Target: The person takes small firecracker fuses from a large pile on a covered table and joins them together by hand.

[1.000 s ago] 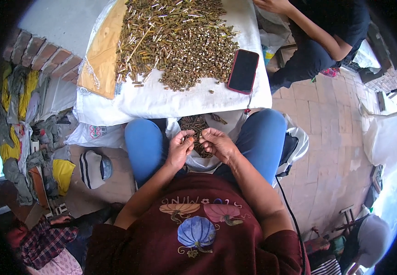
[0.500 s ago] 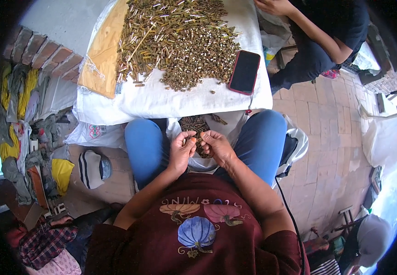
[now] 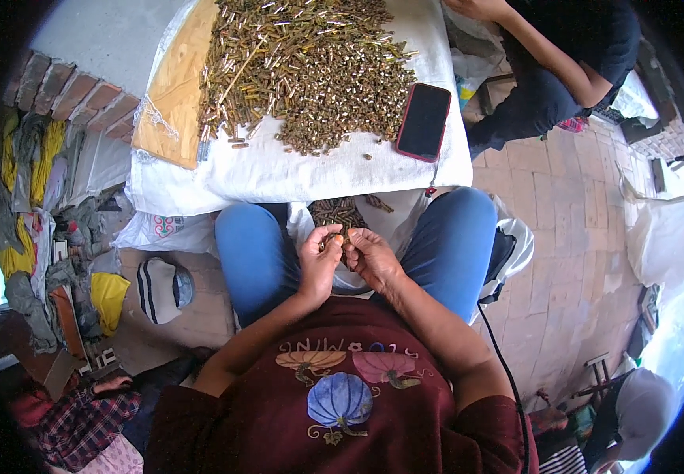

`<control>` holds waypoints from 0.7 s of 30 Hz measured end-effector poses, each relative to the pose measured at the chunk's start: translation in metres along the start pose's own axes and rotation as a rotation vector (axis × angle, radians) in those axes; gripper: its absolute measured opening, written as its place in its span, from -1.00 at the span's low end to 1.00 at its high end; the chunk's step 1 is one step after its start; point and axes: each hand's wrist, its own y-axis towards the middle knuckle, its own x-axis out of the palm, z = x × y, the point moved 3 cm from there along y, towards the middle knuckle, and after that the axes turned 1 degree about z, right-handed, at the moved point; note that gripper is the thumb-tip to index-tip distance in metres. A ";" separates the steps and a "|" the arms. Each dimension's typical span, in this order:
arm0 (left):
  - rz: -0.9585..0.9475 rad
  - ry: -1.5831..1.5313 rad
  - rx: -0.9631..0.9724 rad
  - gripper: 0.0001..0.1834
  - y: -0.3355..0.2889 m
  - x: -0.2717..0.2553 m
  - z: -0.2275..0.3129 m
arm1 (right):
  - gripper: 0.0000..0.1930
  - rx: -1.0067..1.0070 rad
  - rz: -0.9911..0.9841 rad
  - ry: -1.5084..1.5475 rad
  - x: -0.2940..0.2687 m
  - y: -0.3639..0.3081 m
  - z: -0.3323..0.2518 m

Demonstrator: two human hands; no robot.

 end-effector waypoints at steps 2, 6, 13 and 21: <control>-0.006 -0.050 -0.089 -0.81 0.006 -0.006 -0.009 | -0.83 0.035 0.072 -0.024 0.003 -0.002 -0.005; -0.013 -0.051 -0.165 -0.72 0.013 -0.018 -0.026 | -0.78 0.045 0.247 -0.246 -0.011 0.002 -0.010; -0.058 0.065 -0.168 -0.76 0.018 -0.024 -0.023 | -0.84 -0.005 0.056 -0.270 -0.010 0.007 -0.014; -0.200 0.092 -0.098 -0.91 0.017 -0.023 -0.021 | -0.85 0.044 0.028 -0.162 -0.002 0.003 -0.014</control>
